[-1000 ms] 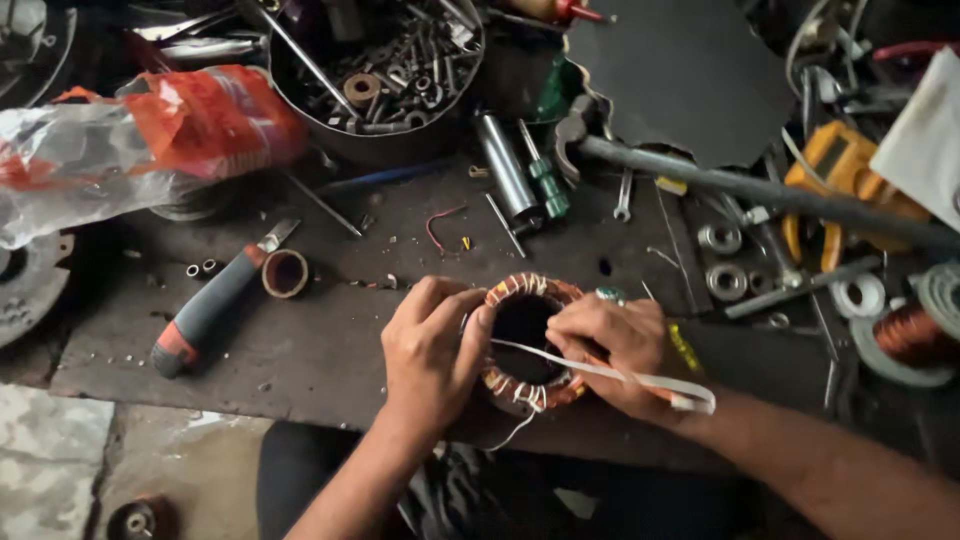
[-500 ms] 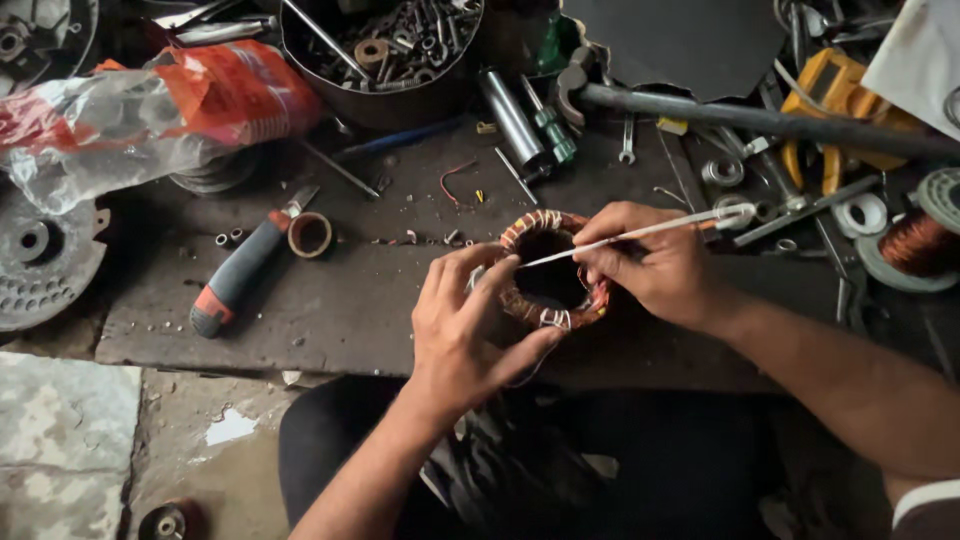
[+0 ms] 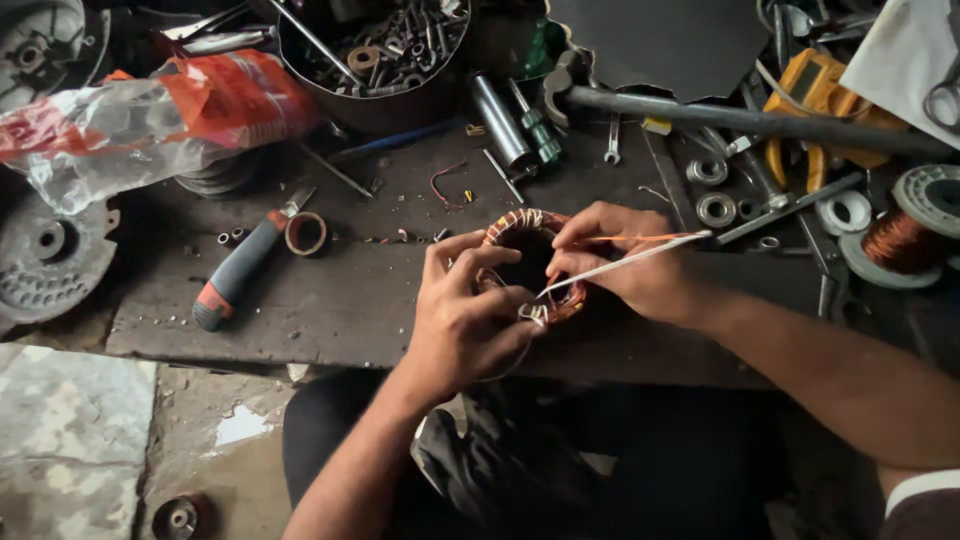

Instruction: The person is working on a cylindrical electrical component, likely a stator, by hand. They are threading a white wire through the copper windings of the component, which is placed on a cluttered workbench.

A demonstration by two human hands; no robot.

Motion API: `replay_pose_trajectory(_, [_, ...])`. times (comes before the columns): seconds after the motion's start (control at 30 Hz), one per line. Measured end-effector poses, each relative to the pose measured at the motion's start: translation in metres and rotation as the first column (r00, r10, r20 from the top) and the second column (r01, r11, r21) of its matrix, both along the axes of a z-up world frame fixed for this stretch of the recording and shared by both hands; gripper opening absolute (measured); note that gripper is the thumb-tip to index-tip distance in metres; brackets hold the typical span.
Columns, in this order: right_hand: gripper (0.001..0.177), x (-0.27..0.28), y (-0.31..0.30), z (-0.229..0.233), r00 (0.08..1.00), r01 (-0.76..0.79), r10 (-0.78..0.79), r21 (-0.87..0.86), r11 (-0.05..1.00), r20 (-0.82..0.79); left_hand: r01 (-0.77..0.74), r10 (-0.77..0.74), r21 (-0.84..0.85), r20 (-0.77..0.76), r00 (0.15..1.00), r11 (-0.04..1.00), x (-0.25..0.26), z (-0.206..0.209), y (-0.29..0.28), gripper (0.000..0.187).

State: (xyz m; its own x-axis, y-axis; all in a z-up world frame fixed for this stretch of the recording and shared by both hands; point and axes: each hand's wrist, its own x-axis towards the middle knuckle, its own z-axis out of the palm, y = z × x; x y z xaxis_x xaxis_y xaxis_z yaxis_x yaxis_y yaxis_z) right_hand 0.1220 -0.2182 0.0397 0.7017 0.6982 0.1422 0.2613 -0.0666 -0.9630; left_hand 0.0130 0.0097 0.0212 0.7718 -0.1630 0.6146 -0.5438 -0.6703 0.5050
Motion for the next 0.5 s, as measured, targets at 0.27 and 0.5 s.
replay_pose_trajectory(0.27, [0.007, -0.011, 0.002, -0.006, 0.986, 0.008, -0.032, 0.147, 0.989, 0.166, 0.201, -0.247, -0.196, -0.248, 0.937, 0.960, 0.012, 0.011, 0.020, 0.030])
replay_pose_trajectory(0.5, [0.011, -0.010, 0.003, -0.018, 0.992, 0.117, -0.121, 0.099, 0.988, 0.039, 0.210, -0.270, -0.254, -0.230, 0.935, 0.944, 0.008, 0.009, 0.024, 0.033])
